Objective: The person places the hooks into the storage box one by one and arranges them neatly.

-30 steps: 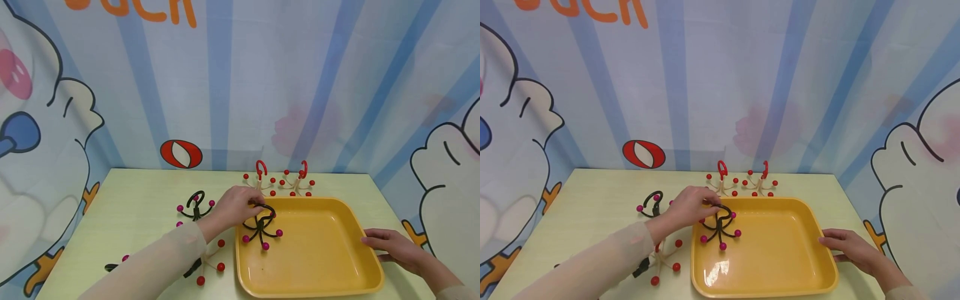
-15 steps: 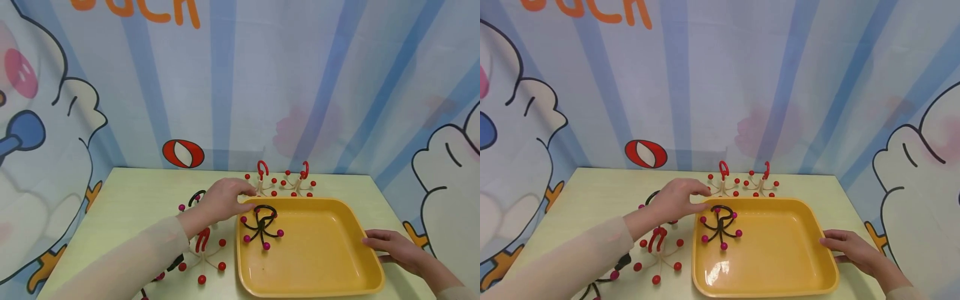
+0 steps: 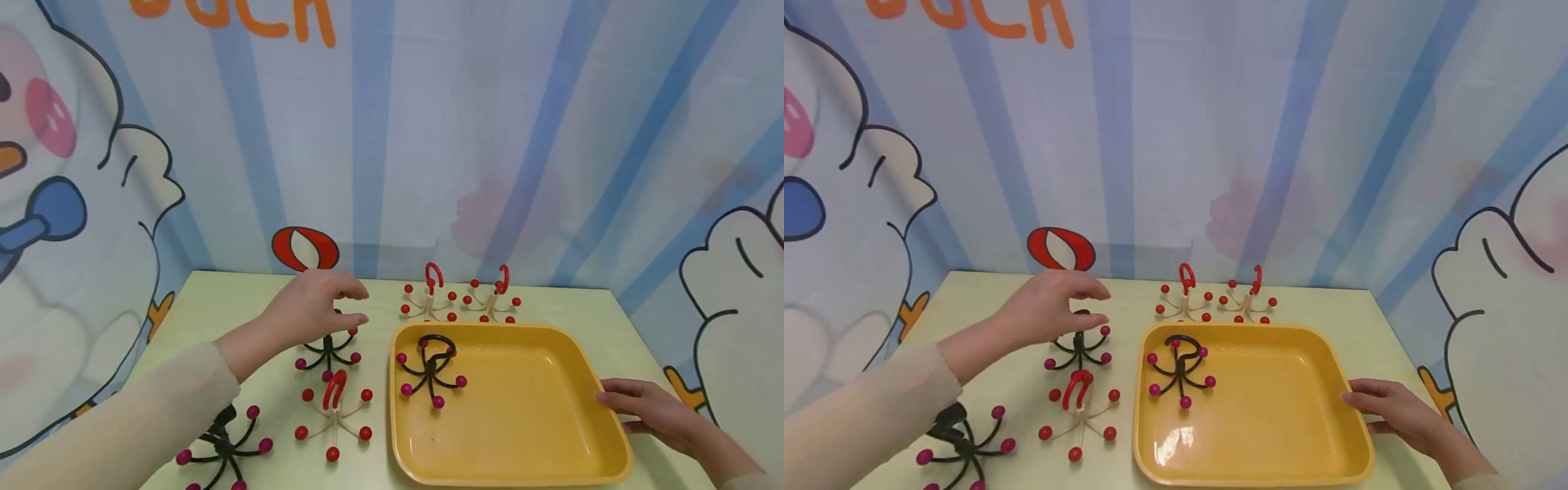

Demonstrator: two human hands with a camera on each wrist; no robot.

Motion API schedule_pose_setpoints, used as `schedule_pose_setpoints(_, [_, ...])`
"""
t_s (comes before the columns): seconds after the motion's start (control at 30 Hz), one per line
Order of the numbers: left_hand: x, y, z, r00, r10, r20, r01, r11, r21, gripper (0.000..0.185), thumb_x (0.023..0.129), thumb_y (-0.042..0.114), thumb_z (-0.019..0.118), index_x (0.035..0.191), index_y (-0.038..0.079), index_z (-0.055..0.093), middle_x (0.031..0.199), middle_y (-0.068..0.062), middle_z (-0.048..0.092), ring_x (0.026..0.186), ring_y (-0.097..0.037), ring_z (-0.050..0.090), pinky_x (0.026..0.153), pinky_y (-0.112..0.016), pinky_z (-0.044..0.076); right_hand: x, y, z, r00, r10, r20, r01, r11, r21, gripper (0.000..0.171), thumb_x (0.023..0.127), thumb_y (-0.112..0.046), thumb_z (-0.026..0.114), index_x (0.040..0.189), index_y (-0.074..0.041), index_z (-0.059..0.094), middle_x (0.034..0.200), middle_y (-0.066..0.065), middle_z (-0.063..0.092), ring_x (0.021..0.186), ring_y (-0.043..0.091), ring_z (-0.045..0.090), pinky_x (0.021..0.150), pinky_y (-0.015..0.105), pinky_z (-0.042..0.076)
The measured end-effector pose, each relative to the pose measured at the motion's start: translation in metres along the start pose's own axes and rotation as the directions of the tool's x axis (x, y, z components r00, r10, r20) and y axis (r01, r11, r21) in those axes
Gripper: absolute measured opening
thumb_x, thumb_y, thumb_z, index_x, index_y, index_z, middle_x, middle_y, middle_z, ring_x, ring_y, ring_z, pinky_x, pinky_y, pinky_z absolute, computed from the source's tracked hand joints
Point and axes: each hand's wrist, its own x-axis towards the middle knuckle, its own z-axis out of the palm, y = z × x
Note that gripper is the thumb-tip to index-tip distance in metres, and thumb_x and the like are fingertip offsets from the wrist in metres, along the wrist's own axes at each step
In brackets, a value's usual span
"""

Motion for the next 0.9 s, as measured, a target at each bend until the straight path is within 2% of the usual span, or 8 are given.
schedule_pose_setpoints(0.1, [-0.007,-0.008,-0.005,1.0,-0.023,0.005,0.023,1.0,0.006,0.032,0.091,0.029,0.088,0.118,0.015,0.081,0.113,0.002,0.079,0.101,-0.02,0.073,0.089,-0.043,0.061,-0.001,0.001,0.0,1.0,0.004,-0.004,-0.004,1.0,0.0,0.058,0.114,-0.029,0.055,0.153,0.014,0.044,0.131,0.006,0.072,0.111,0.019,0.073,0.095,0.045,0.062])
schedule_pose_setpoints(0.37, [-0.033,-0.025,-0.018,0.994,-0.083,0.067,0.081,0.996,0.033,0.033,0.09,0.031,0.088,0.119,0.016,0.081,0.113,0.003,0.078,0.103,-0.021,0.072,0.091,-0.047,0.061,-0.001,0.002,0.0,1.0,0.002,0.007,-0.002,1.0,0.012,0.058,0.114,-0.028,0.054,0.152,0.014,0.045,0.131,0.006,0.073,0.111,0.019,0.074,0.095,0.045,0.062])
schedule_pose_setpoints(0.67, [-0.076,-0.042,-0.04,0.987,-0.137,0.082,0.136,0.991,0.015,0.043,0.088,0.037,0.09,0.122,0.014,0.079,0.118,0.0,0.078,0.105,-0.024,0.073,0.091,-0.049,0.062,-0.002,0.0,0.0,1.0,-0.004,0.009,0.004,1.0,0.003,0.057,0.115,-0.028,0.053,0.152,0.014,0.045,0.131,0.006,0.073,0.11,0.019,0.073,0.094,0.044,0.062])
schedule_pose_setpoints(0.9, [-0.111,-0.057,-0.044,0.983,-0.169,0.076,0.171,0.985,-0.017,0.047,0.083,0.041,0.093,0.121,0.016,0.079,0.117,0.002,0.078,0.103,-0.023,0.073,0.09,-0.049,0.063,0.0,0.001,-0.001,1.0,-0.003,0.01,0.003,1.0,0.007,0.057,0.115,-0.028,0.054,0.152,0.014,0.045,0.131,0.004,0.073,0.11,0.019,0.073,0.094,0.044,0.062])
